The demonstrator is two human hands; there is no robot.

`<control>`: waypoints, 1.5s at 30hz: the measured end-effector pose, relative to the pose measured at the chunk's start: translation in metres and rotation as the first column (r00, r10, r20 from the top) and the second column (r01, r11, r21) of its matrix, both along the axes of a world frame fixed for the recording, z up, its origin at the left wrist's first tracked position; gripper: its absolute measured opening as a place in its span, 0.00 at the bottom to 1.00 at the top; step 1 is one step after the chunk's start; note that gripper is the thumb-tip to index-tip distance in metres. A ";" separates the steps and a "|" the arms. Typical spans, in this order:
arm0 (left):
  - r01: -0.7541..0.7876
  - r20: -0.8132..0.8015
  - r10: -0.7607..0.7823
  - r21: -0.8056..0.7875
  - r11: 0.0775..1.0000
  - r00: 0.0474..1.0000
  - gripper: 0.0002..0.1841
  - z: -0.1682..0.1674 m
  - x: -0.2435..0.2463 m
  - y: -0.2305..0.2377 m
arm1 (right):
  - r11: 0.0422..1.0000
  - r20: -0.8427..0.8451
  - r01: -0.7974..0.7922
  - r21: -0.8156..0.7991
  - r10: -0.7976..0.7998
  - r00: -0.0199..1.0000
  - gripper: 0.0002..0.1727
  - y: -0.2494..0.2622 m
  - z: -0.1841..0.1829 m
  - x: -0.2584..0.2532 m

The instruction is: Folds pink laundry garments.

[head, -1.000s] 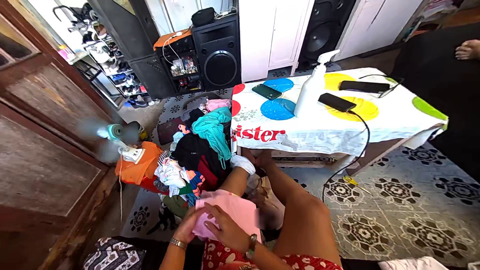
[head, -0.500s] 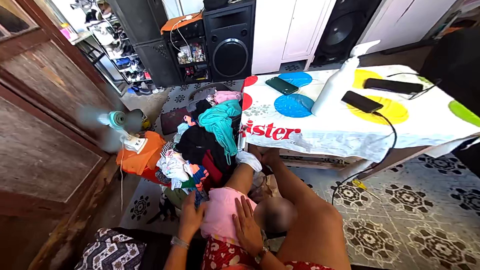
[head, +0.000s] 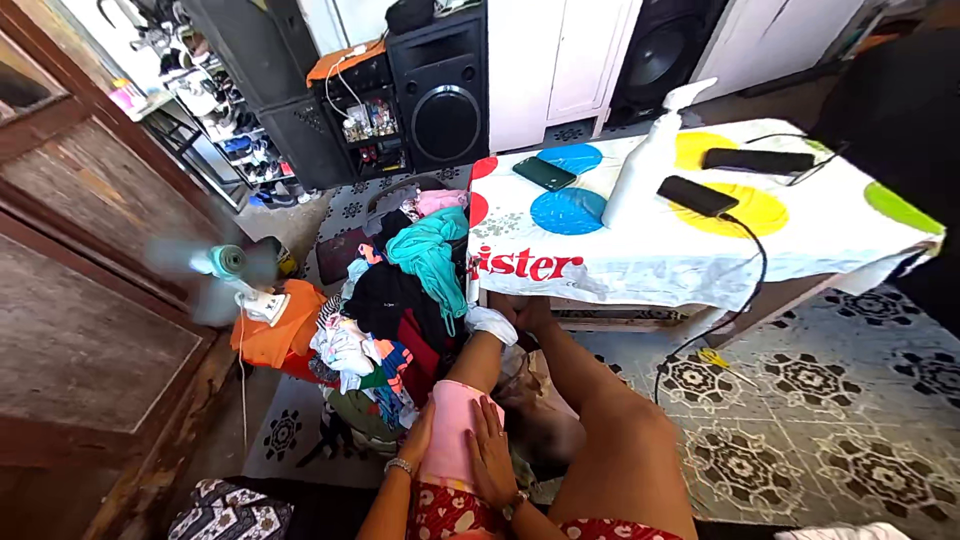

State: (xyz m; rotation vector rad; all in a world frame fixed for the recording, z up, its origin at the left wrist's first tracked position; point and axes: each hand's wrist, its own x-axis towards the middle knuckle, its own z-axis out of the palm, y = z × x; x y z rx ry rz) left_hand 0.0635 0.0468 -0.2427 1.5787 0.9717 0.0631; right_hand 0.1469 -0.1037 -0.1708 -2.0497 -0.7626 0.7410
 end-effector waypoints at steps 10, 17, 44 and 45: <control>0.112 0.101 -0.248 0.687 0.718 0.964 0.41 0.030 -0.056 -0.032 | 0.895 -0.862 0.446 -0.008 -0.232 0.450 0.20 -0.054 -0.058 0.065; -0.179 0.290 -0.108 0.799 0.575 0.951 0.24 0.062 -0.033 -0.068 | 0.833 -0.888 0.457 0.312 0.085 0.451 0.15 -0.017 0.050 0.032; 0.349 0.309 -0.595 0.579 0.737 0.742 0.13 0.065 -0.126 -0.041 | 0.718 0.018 -0.419 0.555 0.494 0.869 0.13 -0.101 -0.044 0.007; 0.266 0.372 -0.477 0.493 0.828 0.797 0.11 0.065 -0.119 -0.039 | 0.768 -0.138 -0.285 0.573 0.434 0.891 0.13 -0.094 -0.041 0.010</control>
